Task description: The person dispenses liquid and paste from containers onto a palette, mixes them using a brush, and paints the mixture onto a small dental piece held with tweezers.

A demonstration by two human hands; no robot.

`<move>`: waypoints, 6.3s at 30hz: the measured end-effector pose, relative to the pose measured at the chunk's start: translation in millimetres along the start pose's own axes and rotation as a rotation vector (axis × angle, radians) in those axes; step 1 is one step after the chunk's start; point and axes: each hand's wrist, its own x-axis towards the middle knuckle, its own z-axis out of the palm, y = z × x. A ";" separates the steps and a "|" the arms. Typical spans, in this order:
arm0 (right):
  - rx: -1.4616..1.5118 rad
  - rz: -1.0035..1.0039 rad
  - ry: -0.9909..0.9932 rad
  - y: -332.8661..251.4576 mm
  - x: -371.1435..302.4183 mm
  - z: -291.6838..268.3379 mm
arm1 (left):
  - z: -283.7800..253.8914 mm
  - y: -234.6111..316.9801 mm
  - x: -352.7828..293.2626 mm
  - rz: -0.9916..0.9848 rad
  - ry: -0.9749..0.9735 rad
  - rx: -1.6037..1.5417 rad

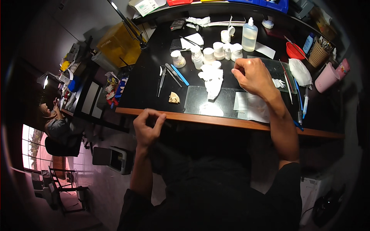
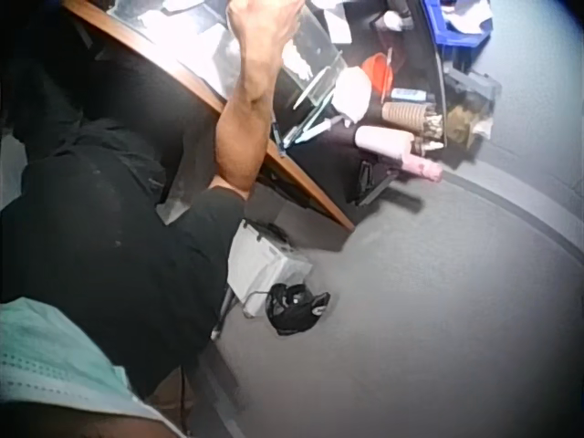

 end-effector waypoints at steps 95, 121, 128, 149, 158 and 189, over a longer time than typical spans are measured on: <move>1.049 -0.085 -0.508 -74.2 -123.4 28.4 | 43.9 83.7 53.4 0.413 -0.780 -0.580; 0.870 -0.043 -0.470 -79.3 -134.1 26.8 | 34.5 86.3 68.2 0.487 -0.865 -0.133; 0.695 -0.002 -0.334 -89.2 -136.5 21.0 | 46.1 87.2 56.0 0.378 -0.624 -0.019; -0.714 0.054 -0.664 -52.9 -27.4 -56.4 | 11.4 -58.2 70.0 -0.203 0.028 -0.420; -0.775 0.021 -0.705 -57.5 -18.1 -54.7 | 8.9 -56.8 69.9 -0.187 -0.066 -0.396; 0.652 0.212 0.148 32.9 9.3 21.2 | 49.4 27.8 123.2 0.200 -0.386 0.037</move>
